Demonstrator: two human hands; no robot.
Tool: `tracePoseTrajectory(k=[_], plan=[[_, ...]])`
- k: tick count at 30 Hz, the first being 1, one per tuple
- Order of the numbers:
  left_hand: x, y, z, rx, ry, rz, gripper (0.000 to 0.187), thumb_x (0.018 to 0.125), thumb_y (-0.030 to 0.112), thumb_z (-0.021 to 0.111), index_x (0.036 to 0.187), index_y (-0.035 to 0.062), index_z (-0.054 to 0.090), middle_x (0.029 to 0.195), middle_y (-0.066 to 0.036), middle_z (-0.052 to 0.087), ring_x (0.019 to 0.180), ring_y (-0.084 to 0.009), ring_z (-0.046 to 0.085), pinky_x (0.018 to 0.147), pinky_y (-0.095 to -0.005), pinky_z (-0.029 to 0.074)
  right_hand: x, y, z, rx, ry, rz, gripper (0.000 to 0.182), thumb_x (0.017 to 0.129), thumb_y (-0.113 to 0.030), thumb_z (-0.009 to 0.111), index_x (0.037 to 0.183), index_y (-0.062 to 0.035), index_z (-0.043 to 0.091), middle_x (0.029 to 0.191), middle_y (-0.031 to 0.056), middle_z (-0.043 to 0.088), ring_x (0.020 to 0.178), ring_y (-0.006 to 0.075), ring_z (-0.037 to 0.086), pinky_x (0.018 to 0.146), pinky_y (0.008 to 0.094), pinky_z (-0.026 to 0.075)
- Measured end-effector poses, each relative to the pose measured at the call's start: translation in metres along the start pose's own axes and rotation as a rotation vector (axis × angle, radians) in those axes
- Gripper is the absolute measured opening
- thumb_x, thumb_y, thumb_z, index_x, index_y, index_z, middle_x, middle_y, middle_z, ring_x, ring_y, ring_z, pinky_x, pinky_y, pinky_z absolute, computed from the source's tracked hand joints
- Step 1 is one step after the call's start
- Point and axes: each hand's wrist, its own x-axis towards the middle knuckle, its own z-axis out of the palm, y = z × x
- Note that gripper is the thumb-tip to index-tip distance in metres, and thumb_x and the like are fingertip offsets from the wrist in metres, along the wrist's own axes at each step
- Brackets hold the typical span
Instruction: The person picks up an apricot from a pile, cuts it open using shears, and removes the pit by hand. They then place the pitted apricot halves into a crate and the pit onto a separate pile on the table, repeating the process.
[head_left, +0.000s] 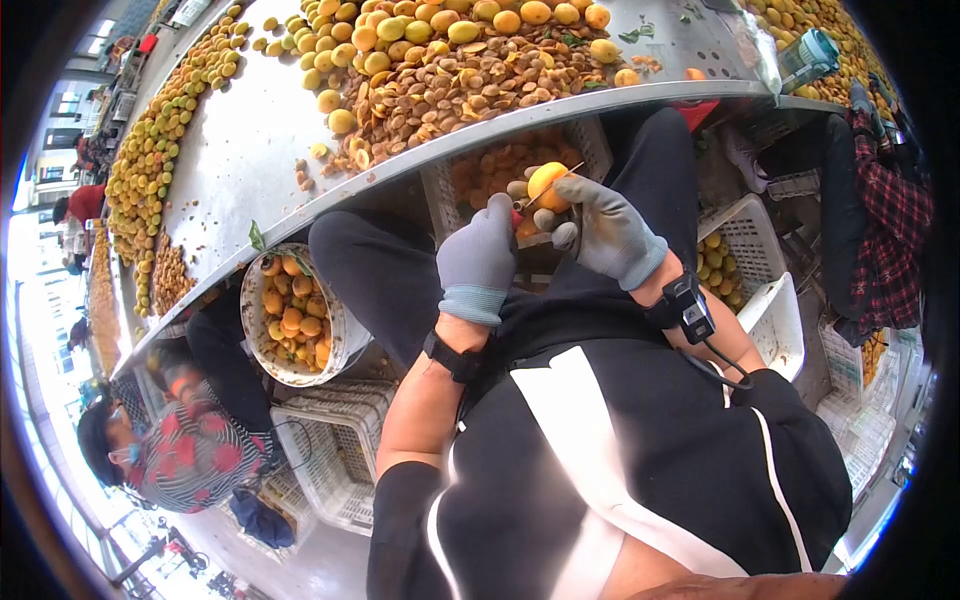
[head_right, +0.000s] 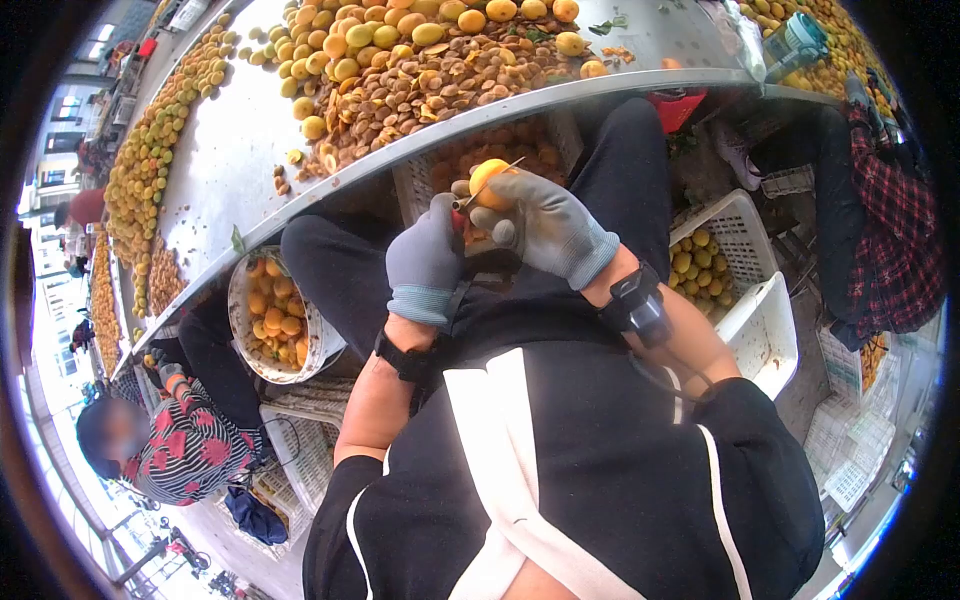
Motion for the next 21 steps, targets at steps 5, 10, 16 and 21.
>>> tracePoseTrajectory(k=[5, 10, 16, 21], plan=[[0.000, 0.001, 0.004, 0.023, -0.026, -0.004, 0.009, 0.090, 0.017, 0.052, 0.097, 0.0119, 0.049, 0.075, -0.011, 0.062, 0.067, -0.0331, 0.063, 0.053, -0.0431, 0.048, 0.002, 0.002, -0.006, 0.093, -0.008, 0.000, 0.038, 0.093, -0.019, 0.056, 0.124, 0.0006, 0.049, 0.123, 0.0169, 0.056, 0.084, 0.0164, 0.067, 0.059, 0.0173, 0.056], [-0.002, 0.001, 0.005, -0.083, -0.035, -0.039, 0.011, 0.088, 0.017, 0.053, 0.096, 0.0105, 0.049, 0.074, -0.013, 0.062, 0.069, -0.0351, 0.062, 0.055, -0.0439, 0.048, 0.001, -0.001, -0.001, 0.062, -0.095, -0.005, 0.042, 0.091, -0.010, 0.055, 0.131, -0.0013, 0.045, 0.131, 0.0191, 0.051, 0.097, 0.0256, 0.066, 0.068, 0.0238, 0.058], [-0.003, -0.001, 0.006, -0.215, -0.082, -0.039, 0.016, 0.085, 0.015, 0.058, 0.095, 0.0090, 0.048, 0.076, -0.016, 0.061, 0.072, -0.0372, 0.061, 0.058, -0.0455, 0.047, -0.002, -0.008, -0.002, 0.098, -0.186, 0.031, 0.061, 0.083, 0.002, 0.054, 0.140, -0.0035, 0.035, 0.135, 0.0202, 0.046, 0.103, 0.0310, 0.063, 0.076, 0.0292, 0.058], [-0.006, -0.002, 0.005, -0.311, -0.137, -0.018, 0.022, 0.082, 0.015, 0.061, 0.099, 0.0081, 0.048, 0.078, -0.017, 0.062, 0.076, -0.0382, 0.061, 0.061, -0.0455, 0.047, -0.001, -0.017, -0.009, -0.029, -0.260, 0.061, 0.058, 0.084, -0.001, 0.054, 0.139, -0.0046, 0.036, 0.131, 0.0179, 0.050, 0.097, 0.0244, 0.064, 0.067, 0.0222, 0.054]])
